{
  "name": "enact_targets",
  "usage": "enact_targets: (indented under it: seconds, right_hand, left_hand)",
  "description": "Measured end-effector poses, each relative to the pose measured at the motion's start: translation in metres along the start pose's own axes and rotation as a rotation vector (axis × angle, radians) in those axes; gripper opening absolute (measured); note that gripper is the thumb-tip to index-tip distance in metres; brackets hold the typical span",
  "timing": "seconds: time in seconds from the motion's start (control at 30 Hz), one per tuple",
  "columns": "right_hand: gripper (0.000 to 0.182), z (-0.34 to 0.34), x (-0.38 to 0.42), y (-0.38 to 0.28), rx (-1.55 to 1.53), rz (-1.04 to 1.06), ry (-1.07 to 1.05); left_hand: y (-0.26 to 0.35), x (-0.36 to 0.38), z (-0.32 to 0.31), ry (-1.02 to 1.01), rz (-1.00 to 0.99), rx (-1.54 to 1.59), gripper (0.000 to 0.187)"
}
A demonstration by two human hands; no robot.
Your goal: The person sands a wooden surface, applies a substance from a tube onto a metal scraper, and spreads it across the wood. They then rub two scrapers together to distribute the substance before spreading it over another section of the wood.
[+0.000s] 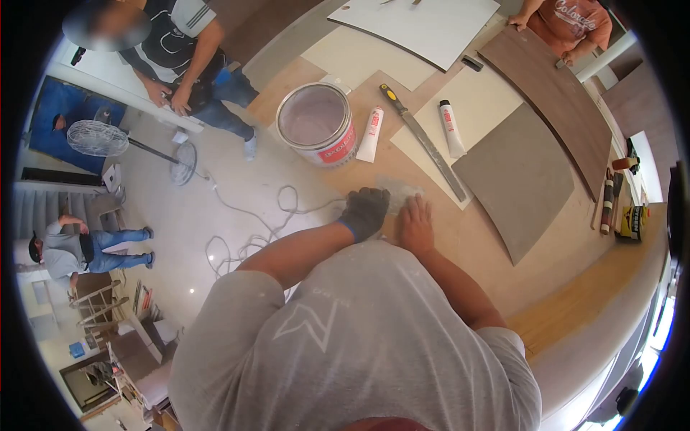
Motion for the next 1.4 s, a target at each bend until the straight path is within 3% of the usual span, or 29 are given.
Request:
enact_targets:
  seconds: [0.13,0.33,0.43,0.53,0.57,0.67,0.8,0.9,0.93,1.07,1.2,1.4]
  right_hand:
    - [0.11,-0.029,-0.005,0.002,0.005,0.026,-0.062]
    - [0.09,-0.049,-0.001,0.011,0.188,0.111,-0.033]
    - [0.081,-0.05,0.002,0.012,0.17,0.109,-0.047]
    - [0.055,-0.034,-0.005,0.006,0.004,-0.047,-0.173]
    - [0.057,-0.062,-0.001,0.02,0.098,0.015,-0.131]
    - [0.058,-0.065,0.003,0.017,0.116,0.127,-0.008]
    - [0.06,-0.057,-0.002,0.023,0.105,0.131,-0.033]
    - [0.063,-0.068,0.005,0.024,0.124,0.173,0.034]
    - [0.063,-0.06,0.004,0.018,0.1,0.168,0.03]
    - [0.065,-0.071,0.001,0.03,0.132,0.176,0.043]
    - [0.066,-0.076,0.01,0.031,0.13,0.197,0.069]
    - [0.061,-0.064,-0.003,0.027,0.059,0.152,0.034]
  left_hand:
    - [-0.007,-0.002,0.005,0.018,-0.002,0.032,0.028]
    - [-0.014,-0.006,-0.003,-0.066,0.096,0.067,0.024]
    - [-0.02,-0.026,-0.006,0.064,0.131,0.141,0.019]
    - [-0.012,-0.021,-0.015,0.201,0.194,0.115,0.013]
    - [-0.019,-0.016,-0.065,0.16,0.183,-0.097,0.016]
    - [-0.025,-0.038,-0.001,0.112,0.211,0.08,0.022]
    - [-0.014,-0.019,-0.024,0.049,0.148,0.1,0.021]
    - [-0.019,-0.034,-0.017,0.141,0.092,0.03,0.022]
    - [-0.028,-0.049,-0.018,0.114,0.172,0.001,0.023]
    - [-0.01,-0.018,-0.012,-0.011,0.05,0.09,0.022]
    - [-0.01,-0.022,0.01,0.113,0.007,0.091,0.021]
    - [-0.007,-0.012,0.005,0.11,0.005,0.104,0.019]
Point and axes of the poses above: each hand's wrist, its own x-axis away from the middle knuckle, its own z-axis out of the back of the hand, y = z × x, the point moved 6 cm from there along -x, towards the middle knuckle, and after that the axes turned 10 degrees about y, right-handed, at the moved point
